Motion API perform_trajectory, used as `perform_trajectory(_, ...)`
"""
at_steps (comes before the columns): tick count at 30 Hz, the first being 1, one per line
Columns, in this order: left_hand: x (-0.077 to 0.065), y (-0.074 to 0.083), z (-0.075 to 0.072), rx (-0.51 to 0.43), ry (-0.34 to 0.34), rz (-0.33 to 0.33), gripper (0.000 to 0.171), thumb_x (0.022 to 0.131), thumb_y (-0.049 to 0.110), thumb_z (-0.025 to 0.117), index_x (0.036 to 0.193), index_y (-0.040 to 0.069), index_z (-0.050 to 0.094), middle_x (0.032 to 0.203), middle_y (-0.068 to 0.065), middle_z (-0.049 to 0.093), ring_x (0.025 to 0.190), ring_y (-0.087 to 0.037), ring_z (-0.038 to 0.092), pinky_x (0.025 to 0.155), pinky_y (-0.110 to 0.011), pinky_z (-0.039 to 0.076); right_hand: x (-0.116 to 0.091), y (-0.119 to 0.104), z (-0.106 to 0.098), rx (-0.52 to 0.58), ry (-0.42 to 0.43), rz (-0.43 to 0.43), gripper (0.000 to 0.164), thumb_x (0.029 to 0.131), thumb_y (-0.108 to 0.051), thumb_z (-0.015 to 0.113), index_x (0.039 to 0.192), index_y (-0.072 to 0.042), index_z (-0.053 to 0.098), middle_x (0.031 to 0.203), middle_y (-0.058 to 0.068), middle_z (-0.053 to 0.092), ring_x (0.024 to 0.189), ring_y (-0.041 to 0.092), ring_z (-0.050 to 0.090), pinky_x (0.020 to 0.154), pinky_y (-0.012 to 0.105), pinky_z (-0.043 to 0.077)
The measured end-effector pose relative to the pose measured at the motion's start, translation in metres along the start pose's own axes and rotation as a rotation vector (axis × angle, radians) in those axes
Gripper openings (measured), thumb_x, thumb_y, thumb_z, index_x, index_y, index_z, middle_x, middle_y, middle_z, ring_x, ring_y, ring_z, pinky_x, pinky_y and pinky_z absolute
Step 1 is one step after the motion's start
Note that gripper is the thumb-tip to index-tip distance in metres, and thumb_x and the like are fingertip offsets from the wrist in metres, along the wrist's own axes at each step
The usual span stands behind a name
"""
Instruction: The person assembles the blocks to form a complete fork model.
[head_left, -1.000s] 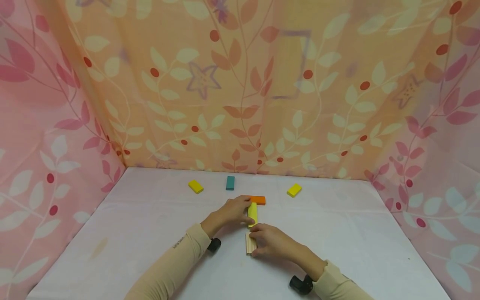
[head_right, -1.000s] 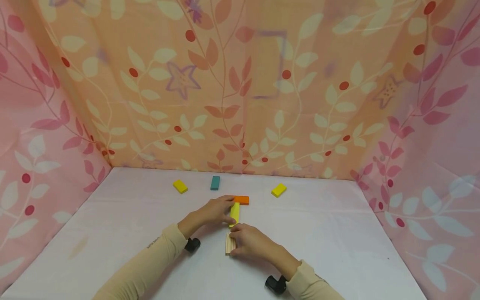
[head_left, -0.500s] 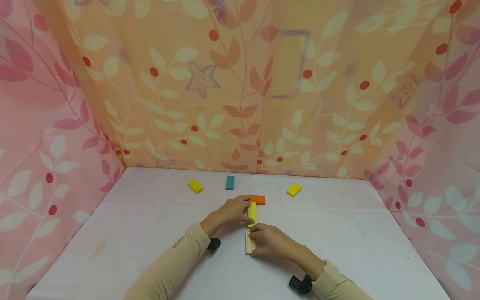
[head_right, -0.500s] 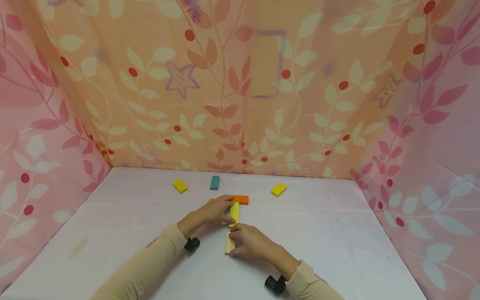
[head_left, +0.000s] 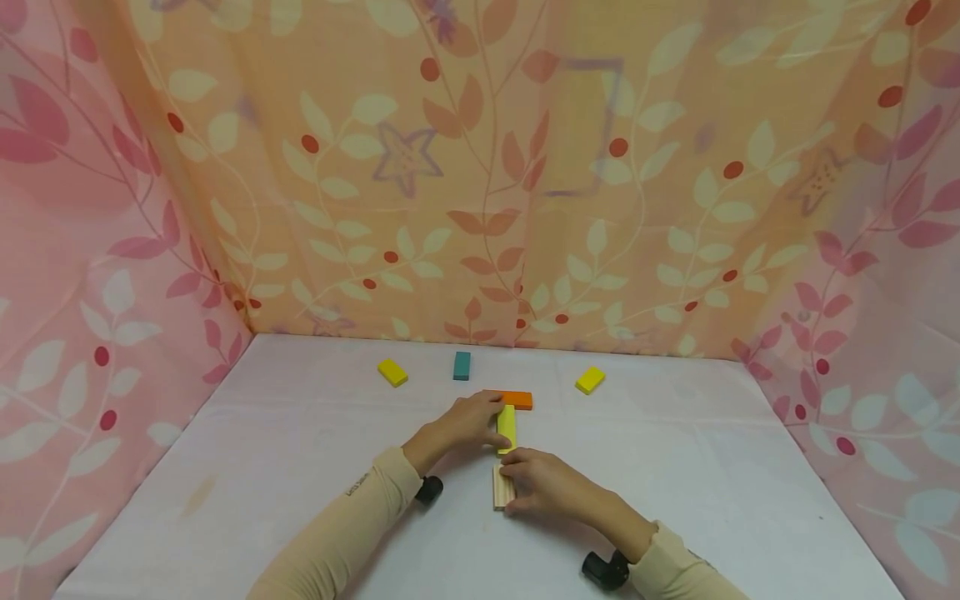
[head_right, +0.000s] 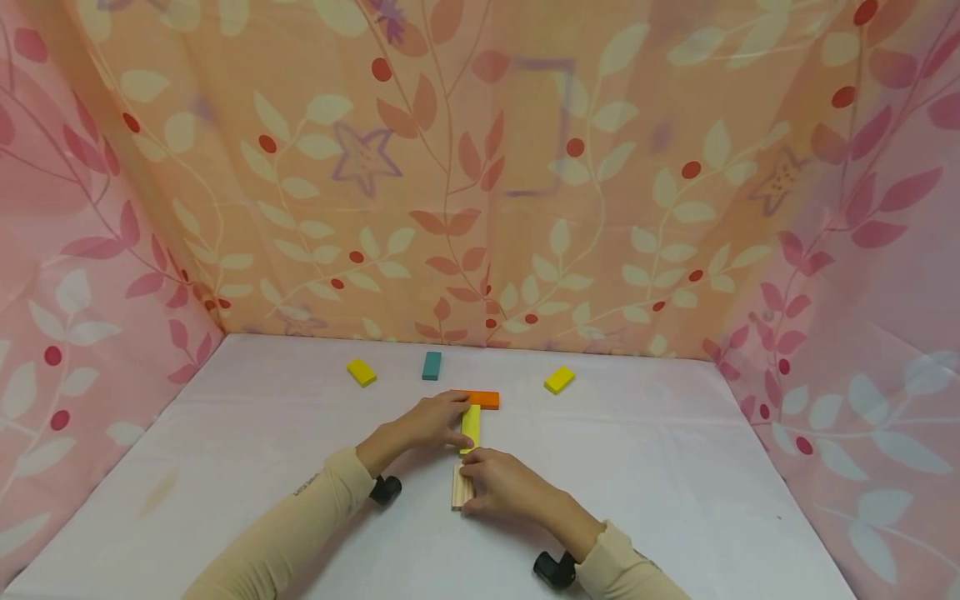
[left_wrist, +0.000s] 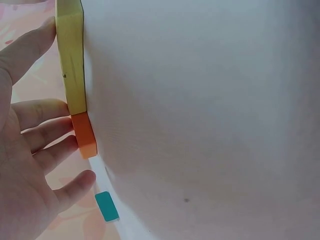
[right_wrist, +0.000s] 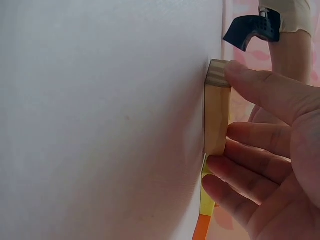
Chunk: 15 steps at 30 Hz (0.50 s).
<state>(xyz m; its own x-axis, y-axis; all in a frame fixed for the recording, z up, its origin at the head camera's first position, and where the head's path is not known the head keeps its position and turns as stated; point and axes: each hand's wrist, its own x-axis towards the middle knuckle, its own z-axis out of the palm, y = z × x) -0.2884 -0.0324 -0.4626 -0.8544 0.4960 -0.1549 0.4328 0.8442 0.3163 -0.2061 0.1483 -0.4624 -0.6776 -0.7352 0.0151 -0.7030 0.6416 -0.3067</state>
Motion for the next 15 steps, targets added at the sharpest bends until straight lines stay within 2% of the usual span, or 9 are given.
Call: perform_trajectory(15,0.0022,0.0018,0.0008,0.008,-0.011,-0.028,0.077,0.080,0.051,0.075,0.141,0.010,0.052,0.151,-0.005,0.044,0.139,-0.024,0.041,0.112,-0.048,0.039,-0.0029,-0.0010,-0.0027,0.018,0.019,-0.004,0.046,0.081,-0.031,0.079,0.118,-0.005,0.069,0.124,0.005,0.063,0.115,0.020,0.061,0.098,0.036,0.052)
